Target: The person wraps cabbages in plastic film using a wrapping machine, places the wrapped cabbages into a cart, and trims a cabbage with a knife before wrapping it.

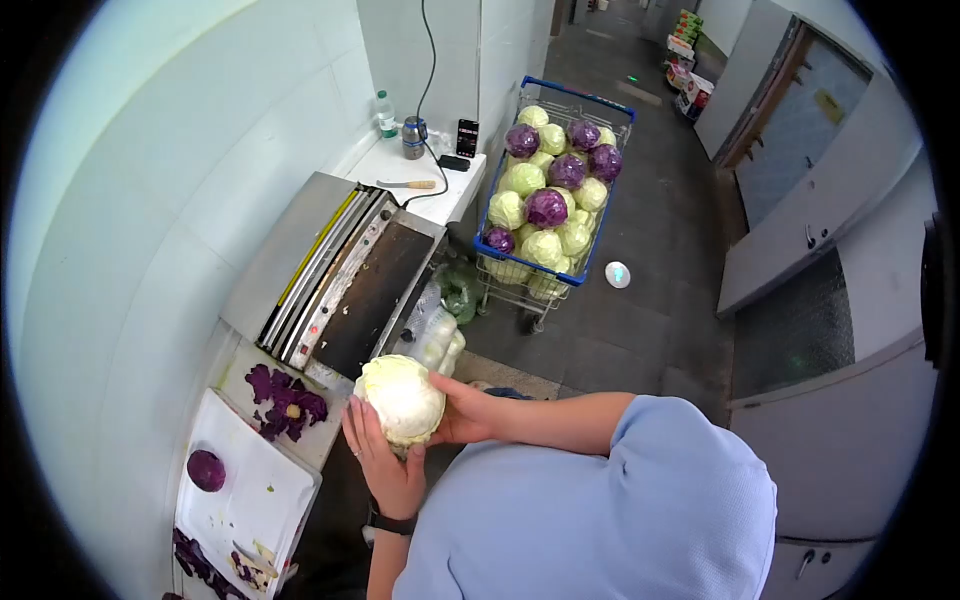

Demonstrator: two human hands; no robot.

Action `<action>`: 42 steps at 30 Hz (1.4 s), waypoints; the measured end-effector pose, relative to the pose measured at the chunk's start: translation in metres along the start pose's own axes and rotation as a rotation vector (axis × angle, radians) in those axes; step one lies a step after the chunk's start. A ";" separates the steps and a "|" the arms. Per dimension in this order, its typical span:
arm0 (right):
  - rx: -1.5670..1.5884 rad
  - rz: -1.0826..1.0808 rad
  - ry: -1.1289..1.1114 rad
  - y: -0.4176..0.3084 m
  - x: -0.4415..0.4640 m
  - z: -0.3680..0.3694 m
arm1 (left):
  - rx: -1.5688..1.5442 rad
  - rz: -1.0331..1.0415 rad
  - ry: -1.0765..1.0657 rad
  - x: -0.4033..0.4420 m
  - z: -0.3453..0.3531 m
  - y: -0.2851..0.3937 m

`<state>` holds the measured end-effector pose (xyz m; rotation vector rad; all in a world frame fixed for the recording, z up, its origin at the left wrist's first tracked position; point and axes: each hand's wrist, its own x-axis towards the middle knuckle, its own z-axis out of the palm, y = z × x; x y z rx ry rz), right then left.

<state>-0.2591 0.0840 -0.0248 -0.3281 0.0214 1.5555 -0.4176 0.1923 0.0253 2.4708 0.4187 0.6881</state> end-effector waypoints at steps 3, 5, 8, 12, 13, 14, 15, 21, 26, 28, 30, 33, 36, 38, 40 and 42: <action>-0.019 0.019 -0.041 0.001 0.001 0.002 | 0.015 -0.002 -0.003 -0.003 -0.012 0.003; -0.068 0.037 -0.029 0.001 0.009 0.002 | -0.014 -0.043 0.027 -0.007 -0.019 -0.001; -0.371 -0.110 0.190 -0.025 0.019 0.005 | -0.129 -0.163 0.205 -0.019 -0.014 -0.006; -1.247 -0.612 0.329 -0.088 0.033 0.017 | -0.245 -0.310 0.352 -0.041 0.000 -0.019; -1.437 -0.655 0.320 -0.108 0.039 0.012 | -0.284 -0.359 0.379 -0.045 0.007 -0.022; -1.643 -0.705 0.313 -0.132 0.049 -0.006 | -0.345 -0.416 0.377 -0.048 0.016 -0.024; -1.867 -0.737 0.353 -0.150 0.055 -0.003 | -0.405 -0.467 0.376 -0.049 0.025 -0.027; -2.192 -0.710 0.191 -0.216 0.118 0.006 | -0.343 -0.575 0.335 -0.011 0.059 -0.025; -2.185 -0.766 -0.160 -0.286 0.215 0.043 | -0.324 -0.685 0.407 0.040 0.093 -0.024; -2.207 -0.757 -0.326 -0.317 0.263 0.051 | -0.330 -0.764 0.448 0.062 0.115 -0.018; -2.202 -0.701 -0.441 -0.340 0.316 0.061 | -0.289 -0.795 0.509 0.084 0.134 -0.014; -2.172 -0.611 -0.567 -0.356 0.374 0.053 | -0.155 -0.786 0.505 0.118 0.147 0.007; -2.187 -0.478 -0.599 -0.361 0.409 0.052 | -0.104 -0.846 0.485 0.138 0.147 0.023; -2.183 -0.407 -0.628 -0.361 0.424 0.046 | -0.118 -0.886 0.502 0.138 0.153 0.021; -2.175 -0.341 -0.639 -0.360 0.434 0.040 | -0.136 -0.904 0.507 0.138 0.156 0.016; -2.173 -0.280 -0.643 -0.359 0.442 0.035 | -0.162 -0.898 0.512 0.142 0.158 0.010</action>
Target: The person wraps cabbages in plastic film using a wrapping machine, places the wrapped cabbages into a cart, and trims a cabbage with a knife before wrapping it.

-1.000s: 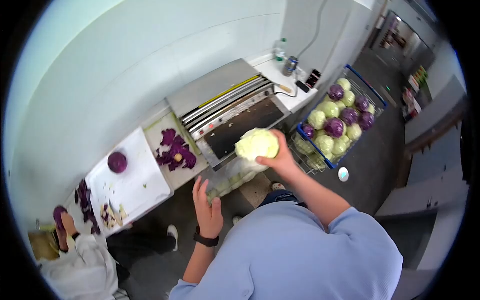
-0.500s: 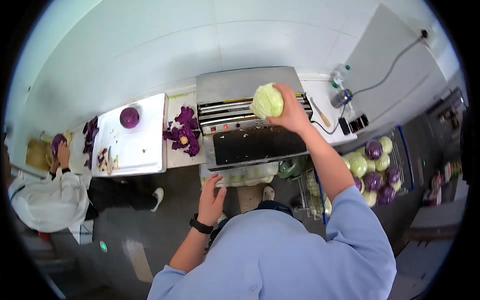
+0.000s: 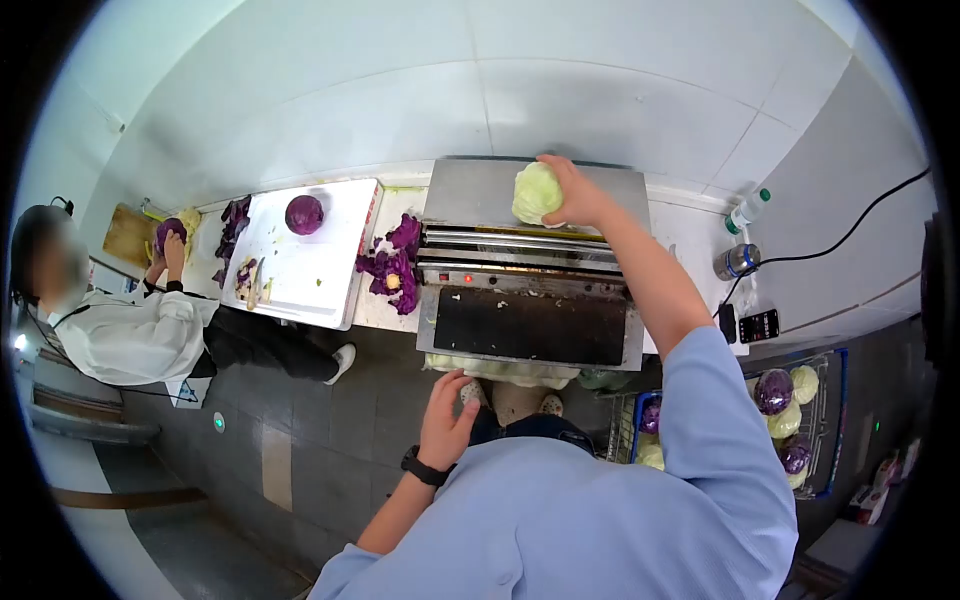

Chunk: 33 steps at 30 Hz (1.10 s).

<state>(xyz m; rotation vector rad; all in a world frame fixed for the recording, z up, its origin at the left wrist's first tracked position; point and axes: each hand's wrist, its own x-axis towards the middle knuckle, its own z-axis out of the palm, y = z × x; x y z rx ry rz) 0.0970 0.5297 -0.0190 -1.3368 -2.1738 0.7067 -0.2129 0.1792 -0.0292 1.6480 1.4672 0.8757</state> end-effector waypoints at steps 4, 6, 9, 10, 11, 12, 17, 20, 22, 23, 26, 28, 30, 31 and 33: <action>-0.021 -0.035 -0.028 0.012 0.005 0.009 | 0.012 0.067 -0.031 0.022 0.002 0.002; -0.077 -0.077 -0.024 0.017 0.008 0.003 | -0.019 0.079 -0.098 0.045 -0.005 0.007; -0.024 0.086 -0.082 -0.006 -0.008 -0.033 | -0.057 0.190 -0.141 0.102 -0.026 0.003; -0.013 0.144 -0.045 -0.005 -0.011 -0.035 | -0.054 0.220 -0.144 0.129 -0.034 0.004; 0.004 0.201 -0.012 -0.003 -0.016 -0.033 | 0.004 0.308 -0.137 0.160 -0.042 0.004; 0.019 0.261 0.023 -0.004 -0.021 -0.031 | 0.031 0.398 -0.135 0.195 -0.047 0.007; -0.169 0.403 0.056 -0.021 -0.023 -0.007 | 0.268 0.453 -0.252 0.365 -0.011 -0.018; -0.205 0.490 -0.012 -0.022 -0.027 0.006 | 0.244 0.483 -0.348 0.382 0.012 -0.011; -0.220 0.508 -0.004 -0.021 -0.033 0.006 | 0.091 0.464 -0.429 0.387 0.018 0.002; -0.245 0.487 0.027 -0.018 -0.036 0.007 | 0.101 0.470 -0.407 0.389 0.022 0.001; -0.282 0.253 0.327 -0.029 -0.047 0.015 | 0.120 0.434 -0.380 0.391 0.030 -0.012; -0.335 0.097 0.436 -0.034 -0.052 0.025 | 0.152 0.411 -0.354 0.392 0.031 -0.012; -0.425 0.006 0.369 -0.036 -0.060 0.036 | 0.187 0.379 -0.334 0.384 0.035 -0.013; -0.325 0.136 0.325 -0.033 -0.059 0.032 | 0.210 0.374 -0.324 0.383 0.035 -0.012; -0.117 0.404 0.233 -0.027 -0.058 0.024 | 0.217 0.364 -0.322 0.388 0.037 -0.012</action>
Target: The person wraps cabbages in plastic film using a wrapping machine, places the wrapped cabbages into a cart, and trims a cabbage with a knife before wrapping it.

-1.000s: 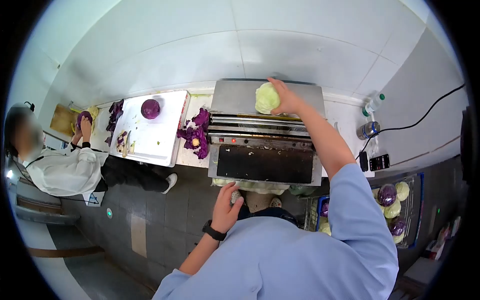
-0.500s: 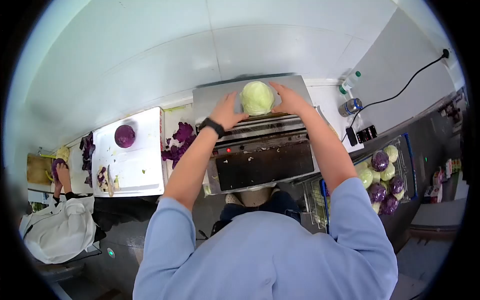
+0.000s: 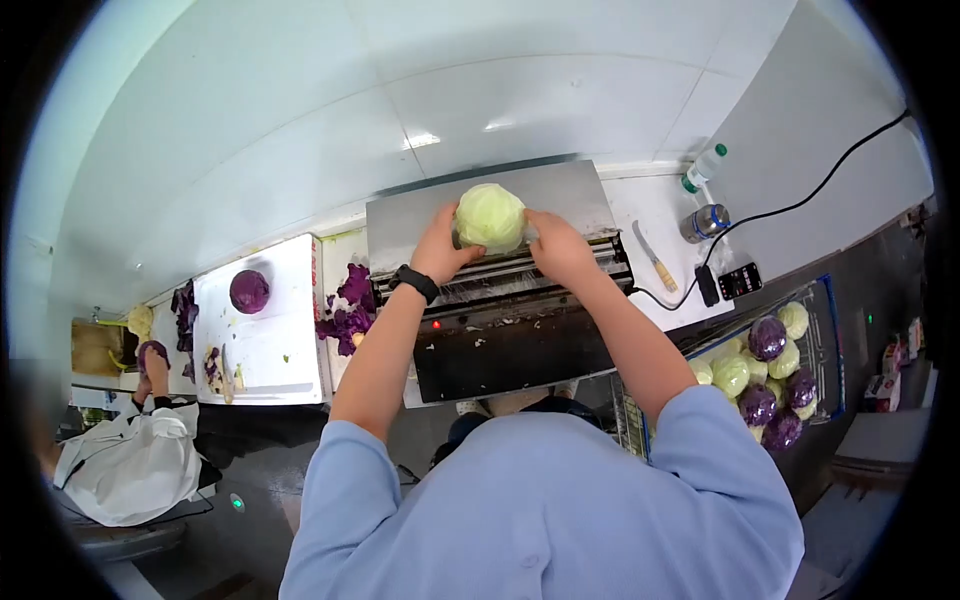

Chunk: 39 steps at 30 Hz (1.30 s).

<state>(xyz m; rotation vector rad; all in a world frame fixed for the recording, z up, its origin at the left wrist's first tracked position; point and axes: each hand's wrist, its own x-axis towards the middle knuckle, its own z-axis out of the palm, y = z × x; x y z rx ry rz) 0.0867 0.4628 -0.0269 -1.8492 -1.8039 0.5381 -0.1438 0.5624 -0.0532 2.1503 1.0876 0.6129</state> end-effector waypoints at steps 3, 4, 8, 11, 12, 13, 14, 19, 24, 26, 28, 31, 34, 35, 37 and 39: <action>0.007 -0.183 0.166 0.007 0.008 0.009 | -0.071 -0.054 -0.032 -0.001 0.003 -0.002; -0.004 -0.297 0.233 0.009 0.009 0.010 | -0.082 -0.060 -0.035 -0.002 0.004 0.000; 0.008 -0.065 -0.022 0.008 0.020 -0.009 | -0.158 -0.113 -0.025 0.001 0.005 0.003; 0.109 -0.208 0.008 0.031 0.031 -0.011 | -0.160 -0.117 -0.035 0.001 0.005 0.016; 0.123 -0.259 -0.013 0.042 0.040 -0.004 | -0.144 -0.105 -0.044 0.003 0.001 0.020; 0.136 -0.307 -0.034 0.046 0.046 0.000 | -0.101 -0.074 -0.071 0.005 -0.001 0.016; 0.150 -0.355 -0.055 0.050 0.051 0.005 | -0.139 -0.073 -0.054 0.010 0.001 0.000; 0.207 -0.181 -0.142 0.033 0.048 -0.005 | -0.429 -0.152 -0.073 0.019 0.000 -0.019; 0.243 -0.155 -0.117 0.040 0.052 0.004 | -0.266 -0.166 -0.058 0.012 0.000 0.003; 0.258 -0.160 -0.132 0.040 0.057 0.002 | -0.299 -0.144 -0.048 0.013 0.002 -0.002; 0.239 -0.115 -0.163 0.039 0.060 0.000 | -0.297 -0.127 -0.028 0.015 0.004 -0.005; 0.191 -0.080 -0.139 0.042 0.063 -0.002 | -0.221 -0.121 -0.006 0.020 0.011 0.000; 0.156 -0.058 -0.128 0.042 0.062 -0.007 | -0.139 -0.112 -0.022 0.022 0.014 0.010; 0.147 -0.049 -0.131 0.042 0.061 -0.010 | -0.146 -0.101 -0.020 0.020 0.013 0.012; 0.126 -0.076 -0.128 0.034 0.056 -0.019 | -0.212 -0.096 -0.030 0.022 0.016 0.011; 0.143 -0.084 -0.122 0.038 0.055 -0.019 | -0.333 -0.117 -0.053 0.023 0.021 0.007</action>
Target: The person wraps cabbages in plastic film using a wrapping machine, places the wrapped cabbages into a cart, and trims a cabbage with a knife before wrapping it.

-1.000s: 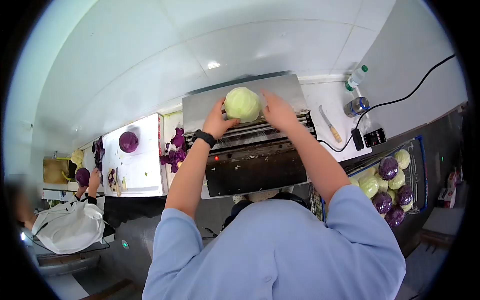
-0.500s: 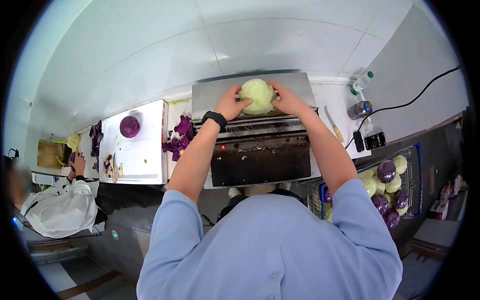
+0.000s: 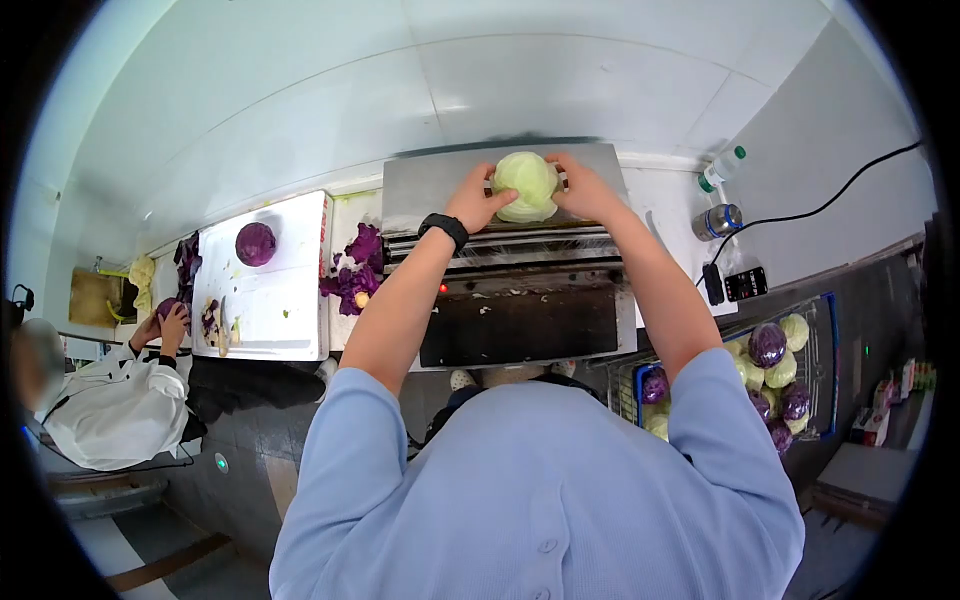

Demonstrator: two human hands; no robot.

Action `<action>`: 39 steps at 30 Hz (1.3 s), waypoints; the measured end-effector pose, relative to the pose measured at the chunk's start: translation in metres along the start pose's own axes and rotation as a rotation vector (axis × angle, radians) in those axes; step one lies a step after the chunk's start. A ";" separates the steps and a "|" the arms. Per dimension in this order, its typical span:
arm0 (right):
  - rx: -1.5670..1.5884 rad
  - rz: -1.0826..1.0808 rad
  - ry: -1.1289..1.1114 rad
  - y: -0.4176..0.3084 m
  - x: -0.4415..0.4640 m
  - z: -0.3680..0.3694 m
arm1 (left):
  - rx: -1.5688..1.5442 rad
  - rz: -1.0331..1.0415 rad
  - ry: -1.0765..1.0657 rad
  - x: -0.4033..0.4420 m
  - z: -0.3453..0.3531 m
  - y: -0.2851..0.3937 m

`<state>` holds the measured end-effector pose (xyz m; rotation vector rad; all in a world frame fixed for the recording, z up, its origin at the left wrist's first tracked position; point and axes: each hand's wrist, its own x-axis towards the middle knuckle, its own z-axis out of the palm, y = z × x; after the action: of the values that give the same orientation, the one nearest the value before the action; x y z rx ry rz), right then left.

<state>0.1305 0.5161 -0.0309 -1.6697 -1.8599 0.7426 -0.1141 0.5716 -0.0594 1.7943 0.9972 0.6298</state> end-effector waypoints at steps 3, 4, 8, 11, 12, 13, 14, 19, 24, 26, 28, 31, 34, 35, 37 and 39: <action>0.046 0.002 -0.003 0.013 0.005 0.001 | 0.041 -0.001 -0.004 0.002 0.005 0.002; 0.038 -0.004 -0.014 0.012 0.006 0.000 | 0.053 0.024 0.007 0.003 0.006 0.000; 0.062 0.011 -0.062 0.009 0.008 -0.007 | 0.006 0.042 0.012 0.008 0.006 -0.007; 0.026 0.053 -0.088 0.000 0.007 -0.014 | -0.035 0.008 -0.011 0.012 0.006 -0.006; 0.025 0.051 -0.092 0.001 0.007 -0.015 | -0.038 0.000 -0.018 0.011 0.008 -0.006; 0.024 0.050 -0.095 0.003 0.007 -0.015 | -0.015 0.015 -0.003 0.008 0.011 -0.006; 0.024 0.047 -0.094 0.005 0.007 -0.016 | 0.010 0.034 0.011 0.006 0.013 -0.005; -0.028 -0.097 -0.072 0.022 0.002 -0.013 | 0.038 0.019 -0.039 0.002 0.008 -0.003; -0.151 -0.103 0.096 0.008 -0.034 -0.043 | 0.513 0.199 -0.034 -0.031 -0.039 0.027; -0.120 -0.066 0.143 0.013 -0.059 -0.057 | 0.735 0.266 -0.119 -0.060 -0.055 0.021; -0.123 0.000 0.111 0.024 -0.087 -0.063 | 0.870 0.320 -0.202 -0.086 -0.063 0.010; -0.172 -0.018 0.115 0.056 -0.121 -0.059 | 0.939 0.396 -0.274 -0.100 -0.068 -0.006; -0.182 0.068 0.102 0.063 -0.140 -0.055 | 0.982 0.473 -0.292 -0.101 -0.065 -0.006; -0.207 0.057 0.103 0.066 -0.141 -0.056 | 1.009 0.501 -0.300 -0.100 -0.063 -0.005; -0.255 0.037 0.108 0.069 -0.145 -0.055 | 1.069 0.539 -0.332 -0.099 -0.059 -0.004; -0.294 0.031 0.094 0.071 -0.146 -0.054 | 1.134 0.563 -0.381 -0.095 -0.056 -0.004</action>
<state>0.2330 0.3801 -0.0457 -1.8812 -1.9527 0.4079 -0.2098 0.5195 -0.0390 3.0994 0.5725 -0.0528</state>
